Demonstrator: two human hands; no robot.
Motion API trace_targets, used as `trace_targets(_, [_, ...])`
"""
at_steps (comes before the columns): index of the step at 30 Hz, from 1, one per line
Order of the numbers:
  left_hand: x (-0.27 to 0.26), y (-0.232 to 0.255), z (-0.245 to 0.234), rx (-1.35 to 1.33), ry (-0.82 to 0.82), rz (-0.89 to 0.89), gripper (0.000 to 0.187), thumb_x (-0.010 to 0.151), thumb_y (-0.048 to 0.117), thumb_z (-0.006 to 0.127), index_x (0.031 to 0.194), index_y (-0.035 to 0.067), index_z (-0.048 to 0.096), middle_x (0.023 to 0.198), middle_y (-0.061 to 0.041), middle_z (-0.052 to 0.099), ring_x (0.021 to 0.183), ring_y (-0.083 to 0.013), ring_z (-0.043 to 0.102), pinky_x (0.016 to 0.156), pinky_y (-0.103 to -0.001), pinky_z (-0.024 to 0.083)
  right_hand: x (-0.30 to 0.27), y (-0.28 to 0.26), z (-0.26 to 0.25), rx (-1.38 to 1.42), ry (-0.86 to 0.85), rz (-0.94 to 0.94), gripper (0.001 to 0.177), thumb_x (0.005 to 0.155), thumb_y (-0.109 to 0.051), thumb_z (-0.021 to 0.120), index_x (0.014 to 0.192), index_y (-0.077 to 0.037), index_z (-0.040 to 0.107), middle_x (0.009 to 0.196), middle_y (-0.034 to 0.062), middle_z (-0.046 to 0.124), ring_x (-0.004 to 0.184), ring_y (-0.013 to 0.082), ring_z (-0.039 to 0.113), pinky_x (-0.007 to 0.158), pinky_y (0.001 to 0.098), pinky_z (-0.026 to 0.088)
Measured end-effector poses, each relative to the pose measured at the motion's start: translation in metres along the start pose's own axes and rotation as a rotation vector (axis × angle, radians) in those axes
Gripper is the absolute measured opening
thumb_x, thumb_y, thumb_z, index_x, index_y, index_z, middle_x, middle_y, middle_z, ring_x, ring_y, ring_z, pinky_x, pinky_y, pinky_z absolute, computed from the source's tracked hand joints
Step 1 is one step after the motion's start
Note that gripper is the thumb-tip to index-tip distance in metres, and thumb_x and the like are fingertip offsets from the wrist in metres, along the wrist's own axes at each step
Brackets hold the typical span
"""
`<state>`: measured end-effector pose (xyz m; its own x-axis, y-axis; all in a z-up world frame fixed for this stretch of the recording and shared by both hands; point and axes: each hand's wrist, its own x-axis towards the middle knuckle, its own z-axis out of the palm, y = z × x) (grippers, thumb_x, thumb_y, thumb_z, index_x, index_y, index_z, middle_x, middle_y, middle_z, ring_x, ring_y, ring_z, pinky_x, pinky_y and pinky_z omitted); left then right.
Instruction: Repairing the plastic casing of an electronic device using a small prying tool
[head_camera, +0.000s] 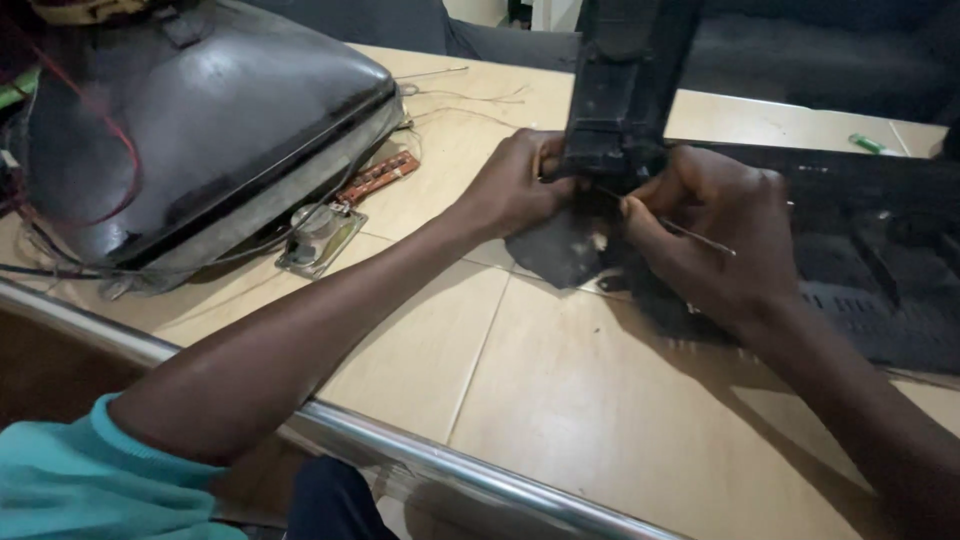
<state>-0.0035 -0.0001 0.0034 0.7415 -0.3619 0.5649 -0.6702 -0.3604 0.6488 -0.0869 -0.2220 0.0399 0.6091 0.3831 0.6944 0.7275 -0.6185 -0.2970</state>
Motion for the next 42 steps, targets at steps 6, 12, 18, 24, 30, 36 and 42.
trace_targets(6, [-0.001, -0.015, 0.004, -0.247, -0.070, 0.049, 0.032, 0.085, -0.001, 0.064, 0.115, 0.008, 0.067, 0.113, -0.001, 0.075, 0.108, -0.0114, 0.068, 0.088, -0.024, 0.051, 0.005, 0.002, 0.015, -0.112, -0.087, -0.019, 0.029, 0.092, -0.011, 0.073, 0.073, -0.009, 0.051, 0.071, 0.0047, 0.057, 0.063, 0.0171, 0.050, 0.058, 0.0388, 0.034])
trace_targets(12, [-0.002, -0.021, 0.011, -0.309, -0.030, 0.079, 0.023, 0.077, 0.005, 0.058, 0.098, 0.007, 0.068, 0.090, 0.004, 0.069, 0.088, -0.0068, 0.060, 0.072, -0.024, 0.047, 0.000, -0.020, 0.022, -0.209, -0.123, -0.030, 0.031, 0.098, -0.011, 0.068, 0.077, -0.008, 0.046, 0.073, 0.0085, 0.048, 0.062, 0.0238, 0.045, 0.060, 0.0435, 0.031])
trace_targets(18, [-0.006, -0.024, 0.012, -0.230, 0.028, 0.153, 0.008, 0.071, 0.016, 0.064, 0.073, 0.015, 0.055, 0.074, 0.013, 0.042, 0.072, -0.0031, 0.041, 0.057, -0.029, 0.030, -0.014, -0.011, 0.027, -0.424, -0.065, -0.181, 0.031, 0.107, -0.003, 0.069, 0.085, -0.004, 0.046, 0.084, 0.0148, 0.049, 0.073, 0.0332, 0.050, 0.063, 0.0478, 0.035])
trace_targets(24, [-0.005, -0.023, 0.009, -0.342, 0.011, 0.149, 0.011, 0.074, 0.024, 0.066, 0.075, 0.015, 0.062, 0.073, 0.010, 0.054, 0.074, -0.0043, 0.049, 0.060, -0.029, 0.037, -0.006, -0.052, 0.014, -0.397, -0.190, -0.025, 0.040, 0.121, -0.013, 0.067, 0.087, 0.000, 0.049, 0.091, 0.0179, 0.052, 0.074, 0.0331, 0.051, 0.066, 0.0465, 0.036])
trace_targets(30, [-0.005, -0.015, 0.013, -0.176, 0.064, 0.033, 0.005, 0.071, 0.020, 0.062, 0.070, 0.015, 0.062, 0.067, 0.010, 0.057, 0.072, -0.0034, 0.053, 0.059, -0.031, 0.040, 0.001, -0.044, 0.015, -0.238, -0.261, 0.062, 0.034, 0.107, -0.021, 0.069, 0.079, -0.008, 0.057, 0.080, 0.0066, 0.056, 0.066, 0.0186, 0.048, 0.062, 0.0365, 0.032])
trace_targets(36, [-0.001, -0.015, 0.012, -0.138, 0.035, -0.076, 0.010, 0.074, 0.022, 0.066, 0.080, 0.016, 0.071, 0.074, 0.008, 0.071, 0.076, -0.0045, 0.061, 0.063, -0.029, 0.046, -0.005, -0.022, 0.016, -0.243, -0.102, -0.062, 0.032, 0.113, -0.002, 0.077, 0.086, -0.004, 0.060, 0.086, 0.0121, 0.058, 0.074, 0.0230, 0.051, 0.065, 0.0379, 0.036])
trace_targets(42, [-0.006, -0.005, 0.014, -0.124, 0.065, -0.006, 0.007, 0.072, 0.021, 0.065, 0.069, 0.015, 0.065, 0.067, 0.011, 0.059, 0.071, -0.0022, 0.053, 0.057, -0.030, 0.040, 0.005, -0.083, -0.020, -0.343, -0.178, 0.017, 0.026, 0.113, -0.018, 0.072, 0.092, -0.006, 0.063, 0.085, 0.0101, 0.060, 0.075, 0.0241, 0.055, 0.067, 0.0401, 0.037])
